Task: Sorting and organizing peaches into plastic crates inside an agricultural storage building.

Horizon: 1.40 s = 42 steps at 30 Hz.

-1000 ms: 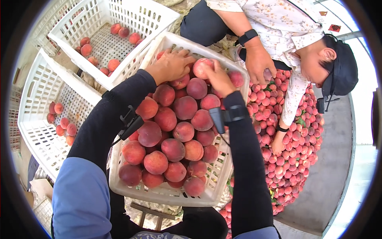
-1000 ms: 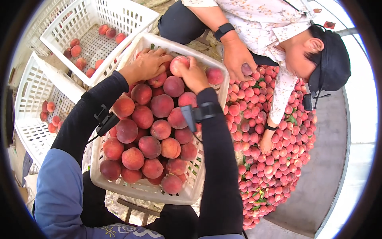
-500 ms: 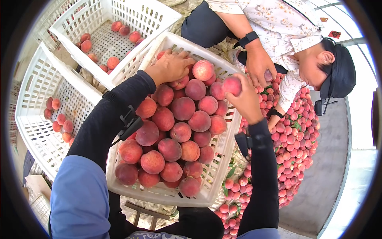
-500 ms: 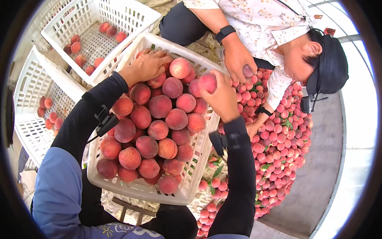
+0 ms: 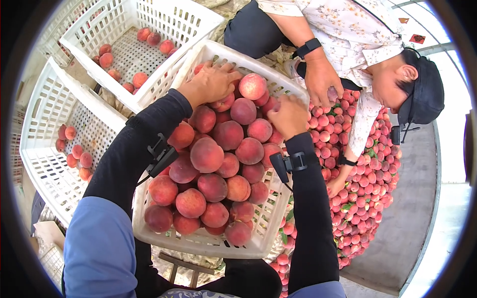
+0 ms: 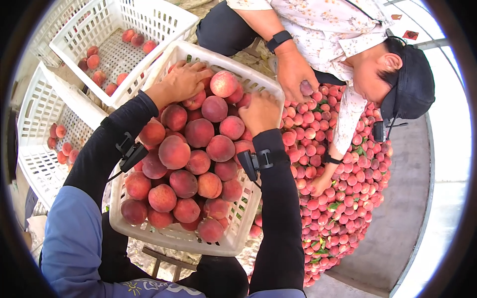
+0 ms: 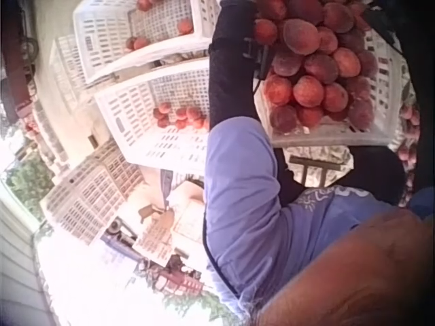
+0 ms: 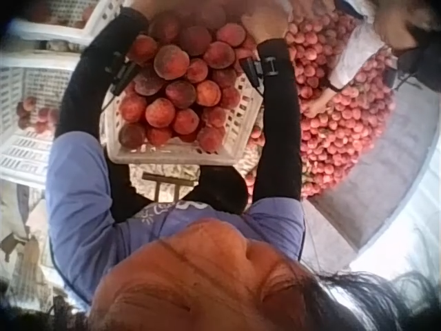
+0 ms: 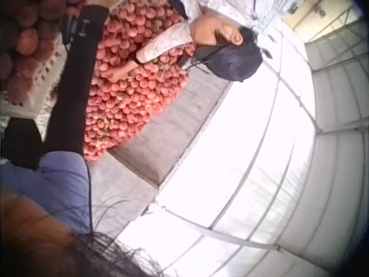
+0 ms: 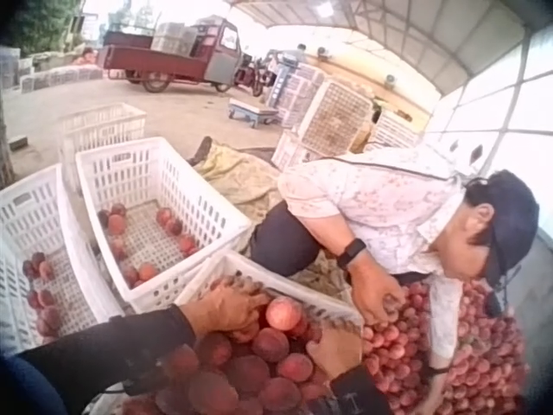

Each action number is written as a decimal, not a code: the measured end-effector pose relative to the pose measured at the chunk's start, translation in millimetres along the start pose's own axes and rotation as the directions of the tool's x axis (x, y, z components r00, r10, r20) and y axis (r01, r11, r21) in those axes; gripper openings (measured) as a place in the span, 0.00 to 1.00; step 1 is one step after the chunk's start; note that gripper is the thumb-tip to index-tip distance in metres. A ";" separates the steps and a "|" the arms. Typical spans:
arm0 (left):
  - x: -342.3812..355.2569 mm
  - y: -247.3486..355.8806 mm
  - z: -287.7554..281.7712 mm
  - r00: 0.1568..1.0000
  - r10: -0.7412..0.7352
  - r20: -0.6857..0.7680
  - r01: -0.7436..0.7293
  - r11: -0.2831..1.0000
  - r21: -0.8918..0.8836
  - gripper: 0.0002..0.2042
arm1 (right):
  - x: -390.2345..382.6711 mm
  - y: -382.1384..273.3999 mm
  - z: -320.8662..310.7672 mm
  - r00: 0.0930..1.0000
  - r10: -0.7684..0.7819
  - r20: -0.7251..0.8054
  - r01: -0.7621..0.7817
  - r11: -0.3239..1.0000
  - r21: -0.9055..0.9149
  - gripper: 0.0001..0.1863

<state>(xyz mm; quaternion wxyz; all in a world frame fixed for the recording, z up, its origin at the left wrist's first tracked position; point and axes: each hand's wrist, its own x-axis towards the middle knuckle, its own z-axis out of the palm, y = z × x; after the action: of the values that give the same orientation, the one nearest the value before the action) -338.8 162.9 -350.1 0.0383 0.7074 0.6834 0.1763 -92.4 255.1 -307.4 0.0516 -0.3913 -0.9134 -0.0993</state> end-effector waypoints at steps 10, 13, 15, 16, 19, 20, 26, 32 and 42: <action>-1.8 0.1 9.5 0.992 0.029 -0.127 -0.025 0.999 0.038 0.19 | 33.8 -19.6 30.7 0.994 -0.090 0.056 0.073 0.965 0.253 0.36; -3.1 1.7 11.4 0.982 0.044 -0.185 -0.036 0.998 0.047 0.18 | 33.7 -17.7 34.1 0.995 -0.100 -0.008 0.095 0.915 0.391 0.34; -2.2 1.6 12.2 0.973 0.051 -0.226 -0.037 0.997 0.067 0.17 | 29.9 -14.4 29.0 0.993 -0.110 -0.038 0.116 0.913 0.392 0.33; -2.0 0.7 11.8 0.970 0.051 -0.238 -0.030 0.996 0.087 0.17 | 28.2 -15.6 25.6 0.990 -0.123 -0.074 0.142 0.904 0.404 0.32; -2.8 -0.5 10.4 0.980 0.058 -0.190 -0.044 0.996 0.077 0.18 | 16.3 -11.9 6.4 0.985 -0.066 -0.160 0.104 0.965 0.242 0.33; -3.5 -1.9 9.8 0.978 0.055 -0.203 -0.040 0.996 0.080 0.18 | 12.1 -11.9 0.7 0.985 -0.042 -0.165 0.079 0.971 0.227 0.33; -2.3 1.8 12.1 0.971 0.052 -0.232 -0.030 0.995 0.097 0.18 | 14.1 -16.0 -15.4 0.970 -0.193 -0.146 0.180 0.979 -0.098 0.30; -0.6 1.0 12.9 0.992 0.020 -0.121 -0.015 0.999 0.039 0.18 | 30.1 -22.3 -4.0 0.998 0.008 0.065 -0.056 0.609 0.791 0.35; -1.4 1.1 12.7 0.980 0.035 -0.196 -0.026 0.999 0.046 0.17 | 46.7 -52.5 0.3 0.991 0.072 0.112 -0.108 0.926 0.362 0.39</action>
<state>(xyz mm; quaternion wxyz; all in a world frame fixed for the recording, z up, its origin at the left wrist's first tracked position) -333.9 163.8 -361.9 -0.0474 0.6975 0.6766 0.2313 -162.6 252.6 -307.1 0.0841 -0.4207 -0.8983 0.0947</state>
